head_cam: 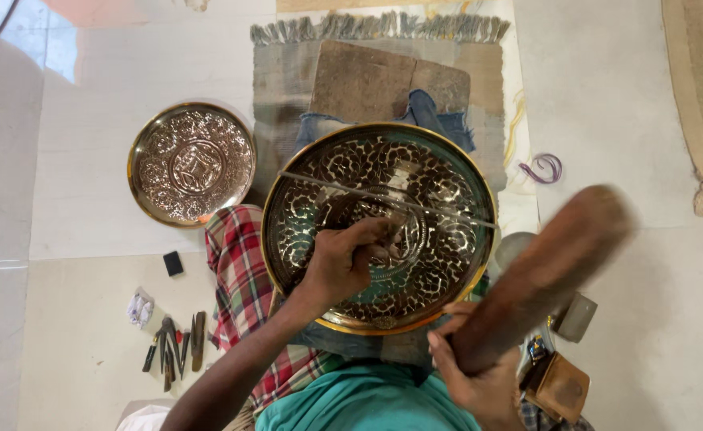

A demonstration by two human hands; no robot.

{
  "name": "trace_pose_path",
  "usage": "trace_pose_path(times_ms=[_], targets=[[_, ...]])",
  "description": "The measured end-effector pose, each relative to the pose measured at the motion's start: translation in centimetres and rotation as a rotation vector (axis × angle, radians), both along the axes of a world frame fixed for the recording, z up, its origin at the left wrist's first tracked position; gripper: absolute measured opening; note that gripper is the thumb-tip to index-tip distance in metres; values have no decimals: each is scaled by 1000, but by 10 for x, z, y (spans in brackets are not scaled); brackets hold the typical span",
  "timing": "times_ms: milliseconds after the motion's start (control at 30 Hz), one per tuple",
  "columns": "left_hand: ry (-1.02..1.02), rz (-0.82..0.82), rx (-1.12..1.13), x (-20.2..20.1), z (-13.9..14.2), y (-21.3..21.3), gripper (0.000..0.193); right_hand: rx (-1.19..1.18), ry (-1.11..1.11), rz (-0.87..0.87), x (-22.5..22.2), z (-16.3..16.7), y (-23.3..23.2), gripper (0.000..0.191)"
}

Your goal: The person uses a chisel and wooden mallet to engrave a decorative pattern into a brass plate. They repeatedly strike the chisel along the design, occasionally repositioning the plate and wiping the surface with their hand.

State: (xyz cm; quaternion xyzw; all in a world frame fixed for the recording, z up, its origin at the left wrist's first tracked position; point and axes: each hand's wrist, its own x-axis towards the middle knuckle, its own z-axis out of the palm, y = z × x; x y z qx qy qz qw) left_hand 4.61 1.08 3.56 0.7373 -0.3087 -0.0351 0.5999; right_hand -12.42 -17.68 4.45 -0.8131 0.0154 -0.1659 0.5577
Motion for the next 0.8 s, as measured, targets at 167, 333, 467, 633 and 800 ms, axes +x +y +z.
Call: trace_pose_path(times_ms=[167,333,467,633,800], targets=[[-71,-88,194,-1,3,-3,55,143,344,-193,0,-24,-6,44],[-159,-161,362,9,1,-3,52,14,297,-239,8,-18,-15,47],[-195,-195,357,13,-2,-3,56,-22,501,-283,13,-12,-24,46],[-190,-190,349,11,-4,-2,59,-146,298,-210,25,5,-45,46],[-234,-163,349,10,-6,-2,58,118,456,-207,46,40,-60,34]])
